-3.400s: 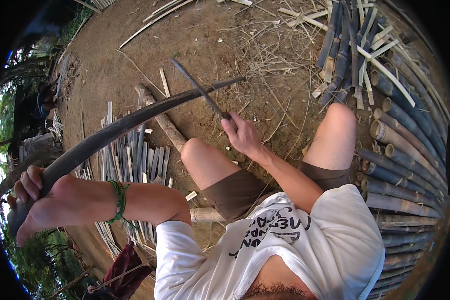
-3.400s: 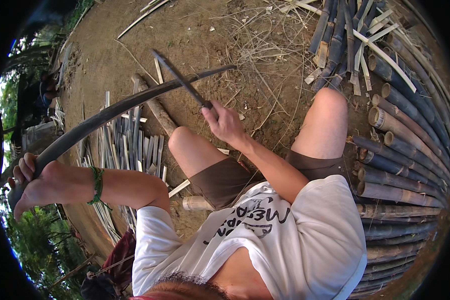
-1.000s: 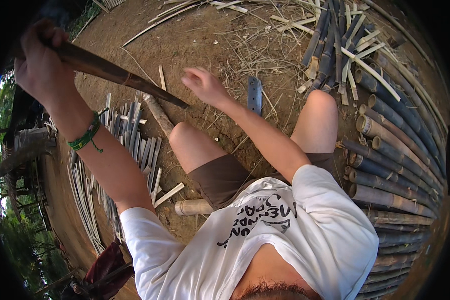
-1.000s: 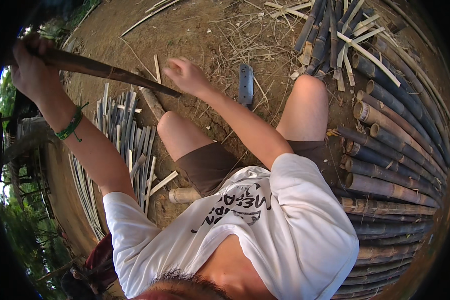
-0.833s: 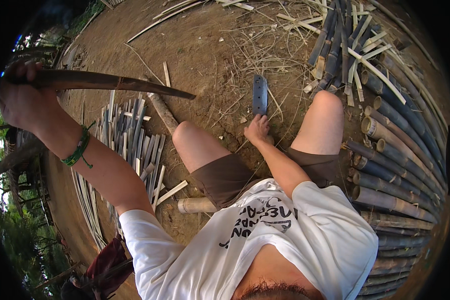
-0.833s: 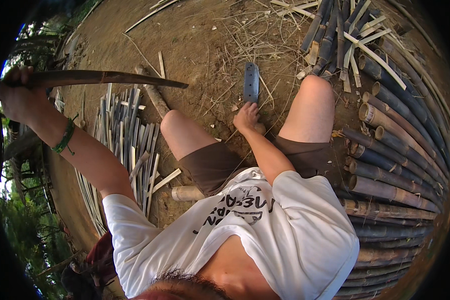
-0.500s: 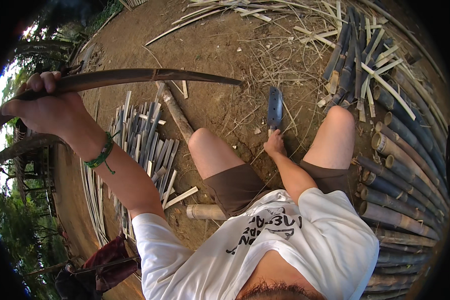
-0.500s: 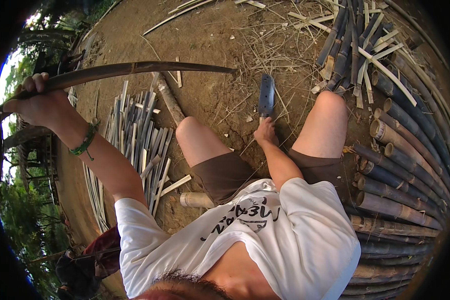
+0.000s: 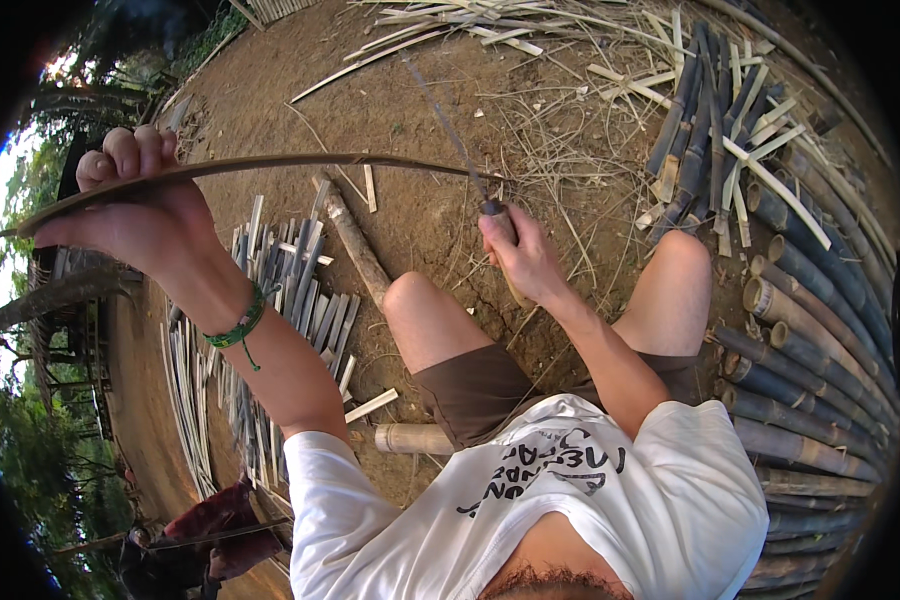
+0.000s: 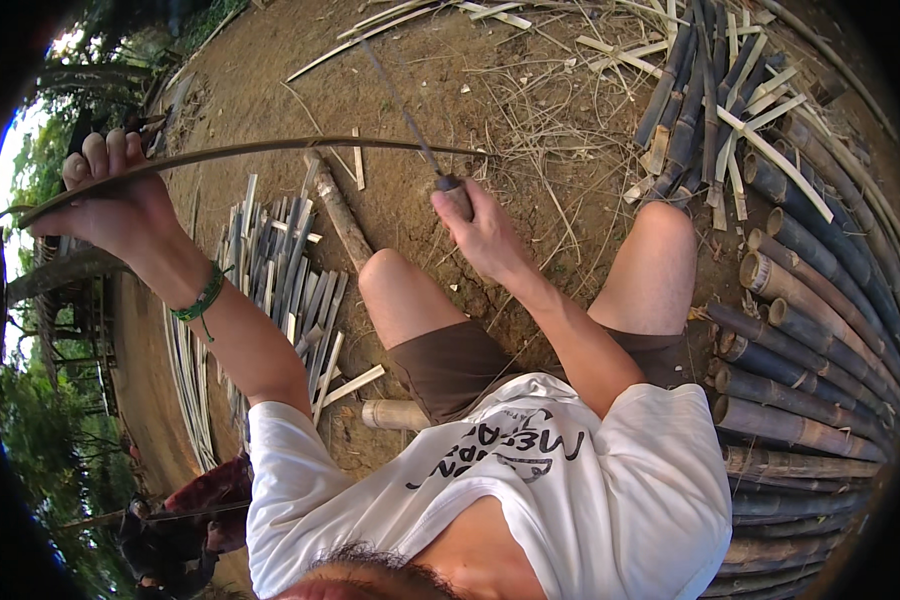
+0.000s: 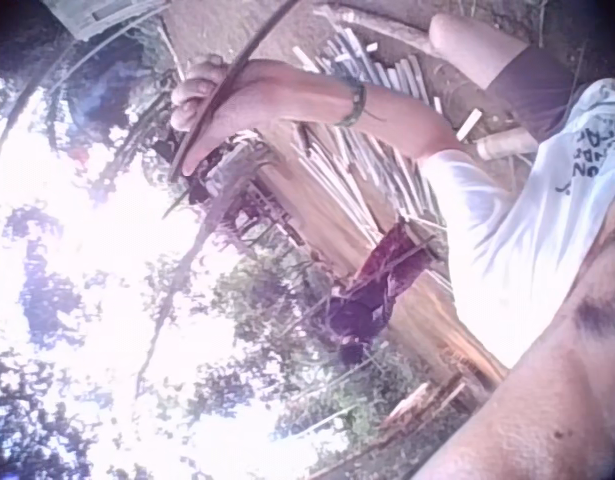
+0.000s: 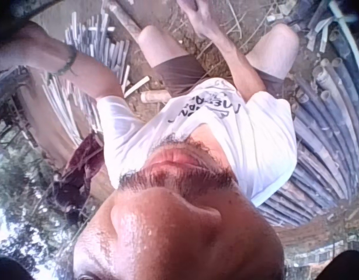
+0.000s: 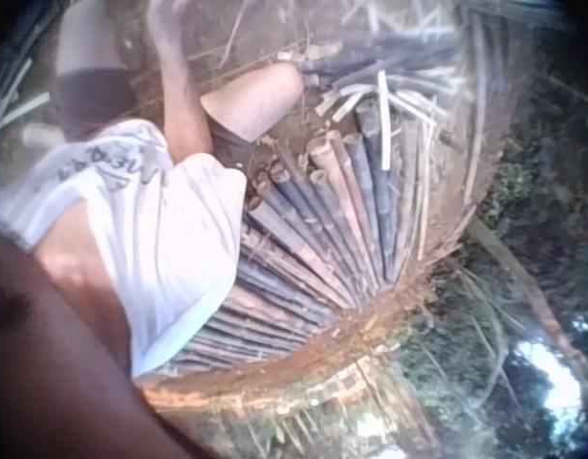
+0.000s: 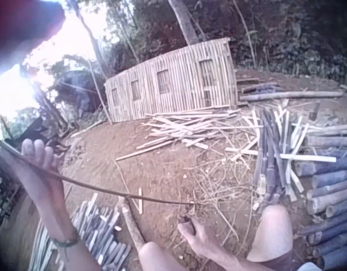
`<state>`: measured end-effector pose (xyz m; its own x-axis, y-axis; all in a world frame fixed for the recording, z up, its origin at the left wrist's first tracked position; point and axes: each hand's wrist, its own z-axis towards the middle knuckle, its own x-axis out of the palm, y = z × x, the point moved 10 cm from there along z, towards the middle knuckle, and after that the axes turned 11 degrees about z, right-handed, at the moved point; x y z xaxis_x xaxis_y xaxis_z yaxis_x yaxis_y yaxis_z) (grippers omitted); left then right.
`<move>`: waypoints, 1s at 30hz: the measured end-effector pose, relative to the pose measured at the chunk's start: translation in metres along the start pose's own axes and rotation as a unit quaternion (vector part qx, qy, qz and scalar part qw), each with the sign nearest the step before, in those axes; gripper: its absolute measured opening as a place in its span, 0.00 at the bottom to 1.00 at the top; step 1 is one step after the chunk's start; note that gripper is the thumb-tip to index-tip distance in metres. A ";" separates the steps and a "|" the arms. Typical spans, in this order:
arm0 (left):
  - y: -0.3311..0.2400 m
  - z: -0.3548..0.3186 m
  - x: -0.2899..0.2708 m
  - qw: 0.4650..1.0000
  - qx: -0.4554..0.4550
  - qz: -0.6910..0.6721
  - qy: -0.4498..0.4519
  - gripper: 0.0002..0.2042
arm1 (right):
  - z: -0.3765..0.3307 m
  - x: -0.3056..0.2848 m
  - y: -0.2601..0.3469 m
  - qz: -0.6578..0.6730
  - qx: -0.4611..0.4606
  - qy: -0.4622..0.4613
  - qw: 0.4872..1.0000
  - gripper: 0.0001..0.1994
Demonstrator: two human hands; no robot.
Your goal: The person strips thin layers from a bamboo pole using a machete while sitting on a pile of bamboo poles.
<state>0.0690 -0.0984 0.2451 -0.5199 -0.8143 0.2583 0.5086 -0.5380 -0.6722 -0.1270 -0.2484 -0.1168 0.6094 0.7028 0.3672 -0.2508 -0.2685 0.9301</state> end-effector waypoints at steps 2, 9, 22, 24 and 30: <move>-0.001 -0.002 -0.001 0.996 0.001 -0.057 0.062 0.41 | -0.004 0.032 0.031 0.024 0.001 0.055 0.998 0.24; -0.018 -0.039 0.013 0.997 0.073 -0.007 0.031 0.42 | -0.024 0.077 0.094 -0.150 -0.140 0.100 0.974 0.27; -0.025 -0.050 0.015 0.985 0.068 -0.062 0.144 0.43 | -0.022 0.054 0.047 -0.173 -0.121 0.049 0.976 0.30; -0.024 -0.047 0.011 0.988 0.071 -0.054 0.123 0.43 | -0.002 0.016 -0.018 -0.172 -0.039 -0.002 0.984 0.32; -0.023 -0.062 0.039 0.986 0.086 -0.071 0.127 0.44 | 0.020 -0.090 -0.136 -0.203 0.170 -0.085 0.960 0.34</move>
<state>-0.0056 -0.1039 0.2272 -0.7380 -0.6592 0.1439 0.5165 -0.6892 -0.5081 -0.1329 -0.2889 -0.2759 0.7259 0.6853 -0.0578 0.2774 -0.2148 0.9364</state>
